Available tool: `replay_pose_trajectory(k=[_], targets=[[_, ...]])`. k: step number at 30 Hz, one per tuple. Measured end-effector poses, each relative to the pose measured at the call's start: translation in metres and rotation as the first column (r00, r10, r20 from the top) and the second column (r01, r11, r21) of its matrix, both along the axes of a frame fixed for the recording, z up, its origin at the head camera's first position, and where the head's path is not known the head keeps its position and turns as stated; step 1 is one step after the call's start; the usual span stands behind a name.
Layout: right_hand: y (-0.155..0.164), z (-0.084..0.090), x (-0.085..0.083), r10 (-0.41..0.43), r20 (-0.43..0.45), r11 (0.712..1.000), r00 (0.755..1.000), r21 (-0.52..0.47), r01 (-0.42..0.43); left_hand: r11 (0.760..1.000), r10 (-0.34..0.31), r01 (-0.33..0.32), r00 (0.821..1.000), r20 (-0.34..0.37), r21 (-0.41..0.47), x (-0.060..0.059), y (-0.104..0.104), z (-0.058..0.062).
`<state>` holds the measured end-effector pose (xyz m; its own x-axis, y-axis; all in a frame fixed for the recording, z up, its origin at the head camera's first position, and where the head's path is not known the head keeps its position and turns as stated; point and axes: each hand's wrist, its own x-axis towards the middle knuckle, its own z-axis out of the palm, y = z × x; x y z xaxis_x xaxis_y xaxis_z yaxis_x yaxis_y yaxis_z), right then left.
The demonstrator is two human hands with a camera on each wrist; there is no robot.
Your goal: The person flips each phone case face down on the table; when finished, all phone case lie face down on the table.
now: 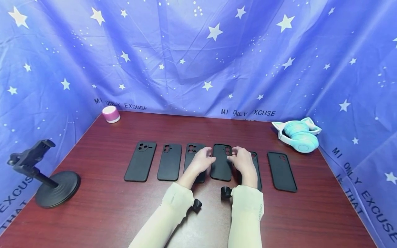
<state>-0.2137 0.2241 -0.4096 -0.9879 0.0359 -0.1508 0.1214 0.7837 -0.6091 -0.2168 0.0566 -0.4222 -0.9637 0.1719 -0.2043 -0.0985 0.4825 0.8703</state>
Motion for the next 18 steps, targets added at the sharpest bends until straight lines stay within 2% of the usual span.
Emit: replay_pose_trajectory(k=[5,11,15,18], targets=[[0.0,-0.003,-0.002,0.0,0.015,1.0,1.0,-0.031,0.0,1.0,0.015,-0.016,1.0,0.014,0.025,0.003,0.001,-0.001],[0.0,-0.005,-0.002,-0.005,0.027,0.998,1.0,-0.057,0.006,0.99,0.05,-0.053,0.998,0.025,0.13,0.006,0.003,-0.007],[0.001,-0.006,-0.003,-0.006,0.027,0.998,1.0,-0.06,0.008,0.983,0.08,-0.08,0.997,0.01,0.164,0.009,0.006,-0.01],[0.001,-0.006,-0.003,-0.003,0.022,0.999,1.0,-0.052,0.004,0.984,0.102,-0.097,0.995,-0.025,0.152,0.011,0.009,-0.012]])
